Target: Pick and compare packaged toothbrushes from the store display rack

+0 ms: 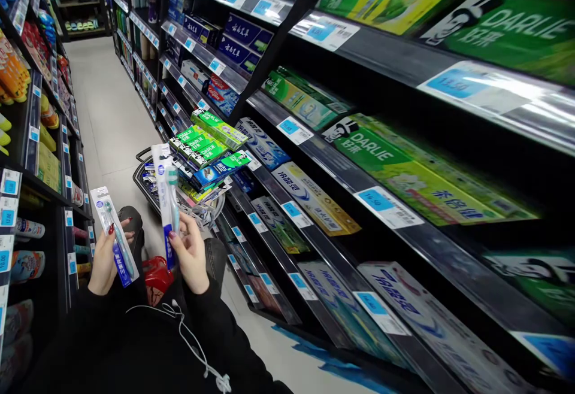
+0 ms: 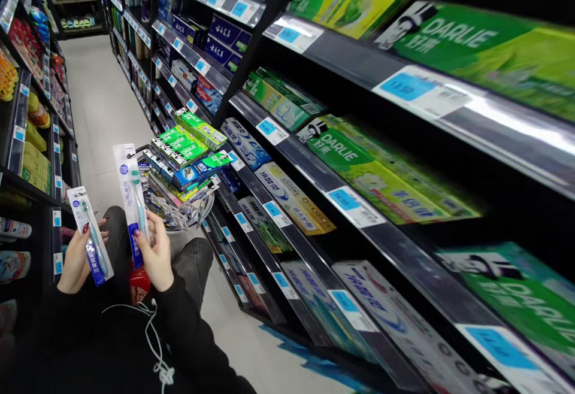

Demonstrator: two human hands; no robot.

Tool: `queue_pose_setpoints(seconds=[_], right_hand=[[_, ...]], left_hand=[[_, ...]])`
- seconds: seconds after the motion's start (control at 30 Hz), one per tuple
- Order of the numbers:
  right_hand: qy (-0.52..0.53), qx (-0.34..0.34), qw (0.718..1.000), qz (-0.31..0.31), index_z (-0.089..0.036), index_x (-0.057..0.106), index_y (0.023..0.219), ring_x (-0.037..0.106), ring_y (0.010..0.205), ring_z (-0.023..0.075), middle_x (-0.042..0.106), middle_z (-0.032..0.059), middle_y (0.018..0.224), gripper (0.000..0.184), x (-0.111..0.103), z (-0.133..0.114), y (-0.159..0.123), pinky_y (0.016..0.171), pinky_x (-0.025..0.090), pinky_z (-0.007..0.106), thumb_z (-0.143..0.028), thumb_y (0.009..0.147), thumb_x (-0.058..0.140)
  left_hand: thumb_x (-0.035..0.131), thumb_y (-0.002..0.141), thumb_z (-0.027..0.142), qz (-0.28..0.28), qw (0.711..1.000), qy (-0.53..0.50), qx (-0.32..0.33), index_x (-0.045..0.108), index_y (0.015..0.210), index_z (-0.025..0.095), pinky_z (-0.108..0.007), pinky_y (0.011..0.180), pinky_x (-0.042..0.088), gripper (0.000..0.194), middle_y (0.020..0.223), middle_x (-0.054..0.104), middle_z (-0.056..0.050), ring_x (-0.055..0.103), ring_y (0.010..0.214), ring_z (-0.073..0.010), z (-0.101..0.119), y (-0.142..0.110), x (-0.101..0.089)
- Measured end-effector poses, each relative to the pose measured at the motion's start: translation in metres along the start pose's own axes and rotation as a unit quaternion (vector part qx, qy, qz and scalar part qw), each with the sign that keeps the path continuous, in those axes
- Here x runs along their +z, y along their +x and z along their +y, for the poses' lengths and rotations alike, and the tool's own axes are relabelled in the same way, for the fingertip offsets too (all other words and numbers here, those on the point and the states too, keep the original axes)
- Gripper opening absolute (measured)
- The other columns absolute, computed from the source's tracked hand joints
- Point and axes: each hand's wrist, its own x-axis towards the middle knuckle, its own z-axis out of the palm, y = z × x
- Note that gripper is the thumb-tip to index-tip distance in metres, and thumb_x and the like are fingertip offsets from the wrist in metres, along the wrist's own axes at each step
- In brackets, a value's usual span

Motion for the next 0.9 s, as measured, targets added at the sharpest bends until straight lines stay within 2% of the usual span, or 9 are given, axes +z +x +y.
queue_pose_setpoints(seconds=[0.07,0.1,0.17,0.37,0.47,0.57,0.67,0.8,0.9], right_hand=[[-0.19,-0.072,0.976,0.078,-0.021,0.048,0.118,0.058,0.096,0.02,0.058,0.0089,0.11,0.04,0.0,0.001,0.001,0.083,0.048,0.034,-0.033,0.081,0.057],[-0.254,-0.089,0.958,0.096,-0.02,0.047,0.119,0.056,0.103,0.0221,0.057,0.01,0.115,0.04,-0.001,0.001,0.001,0.089,0.045,0.036,-0.034,0.082,0.055],[-0.321,-0.103,0.936,0.104,-0.02,0.047,0.12,0.057,0.104,0.023,0.058,0.0103,0.116,0.039,-0.002,0.002,0.001,0.09,0.045,0.037,-0.034,0.084,0.051],[-0.386,-0.123,0.909,0.096,-0.019,0.048,0.123,0.058,0.105,0.0227,0.059,0.0101,0.117,0.039,-0.008,0.005,0.004,0.088,0.046,0.033,-0.035,0.087,0.048],[-0.509,-0.083,0.854,0.066,-0.019,0.049,0.127,0.06,0.099,0.0257,0.061,0.0128,0.113,0.041,-0.016,0.017,0.02,0.084,0.047,0.036,-0.035,0.089,0.043],[-0.668,0.009,0.743,0.018,-0.015,0.045,0.131,0.064,0.084,0.0271,0.06,0.0181,0.11,0.045,-0.023,0.044,0.052,0.072,0.049,0.037,-0.03,0.089,0.04],[-0.763,0.061,0.642,-0.054,-0.004,0.037,0.134,0.064,0.086,0.0265,0.052,0.0262,0.118,0.05,-0.026,0.087,0.095,0.069,0.049,0.035,-0.018,0.087,0.038],[-0.78,0.079,0.609,-0.122,0.004,0.049,0.122,0.059,0.098,0.0272,0.053,0.0289,0.112,0.04,-0.021,0.145,0.146,0.076,0.047,0.037,-0.005,0.088,0.03],[-0.787,0.113,0.588,-0.15,-0.002,0.057,0.108,0.058,0.099,0.0241,0.057,0.0199,0.109,0.028,-0.017,0.178,0.173,0.08,0.046,0.039,-0.013,0.091,0.037]], left_hand=[[0.059,0.08,0.036,-0.002,1.0,0.003,0.001,0.051,0.122,0.019,-0.035,0.075,0.055,0.046,0.124,0.058,-0.013,0.065,0.088,-0.0212,0.0,0.001,-0.001],[0.059,0.08,0.036,-0.002,1.0,0.003,0.004,0.051,0.121,0.019,-0.035,0.075,0.055,0.046,0.123,0.058,-0.013,0.066,0.087,-0.0214,0.0,0.001,-0.001],[0.059,0.08,0.037,0.0,1.0,0.004,0.008,0.052,0.12,0.018,-0.036,0.075,0.055,0.045,0.122,0.059,-0.013,0.066,0.086,-0.0214,0.0,0.001,-0.001],[0.059,0.081,0.036,0.016,1.0,-0.004,0.005,0.053,0.115,0.017,-0.033,0.073,0.055,0.04,0.12,0.06,-0.013,0.066,0.083,-0.0195,0.003,0.002,0.001],[0.059,0.081,0.036,0.021,1.0,-0.004,0.004,0.053,0.113,0.016,-0.033,0.073,0.055,0.038,0.12,0.06,-0.013,0.066,0.082,-0.0191,0.004,0.003,0.002],[0.06,0.08,0.035,0.023,1.0,-0.006,-0.001,0.054,0.111,0.016,-0.034,0.075,0.054,0.037,0.12,0.06,-0.014,0.066,0.083,-0.0194,0.005,0.005,0.0],[0.06,0.08,0.035,0.035,0.999,-0.01,-0.007,0.054,0.111,0.016,-0.034,0.077,0.054,0.037,0.12,0.06,-0.014,0.065,0.084,-0.02,0.005,0.008,-0.004],[0.058,0.081,0.036,0.054,0.998,-0.019,-0.009,0.05,0.118,0.017,-0.034,0.076,0.054,0.042,0.12,0.059,-0.014,0.065,0.084,-0.0199,0.002,0.015,-0.012],[0.057,0.082,0.036,0.068,0.997,-0.02,-0.01,0.048,0.122,0.018,-0.033,0.076,0.053,0.044,0.12,0.06,-0.013,0.065,0.084,-0.0191,0.001,0.021,-0.018]])
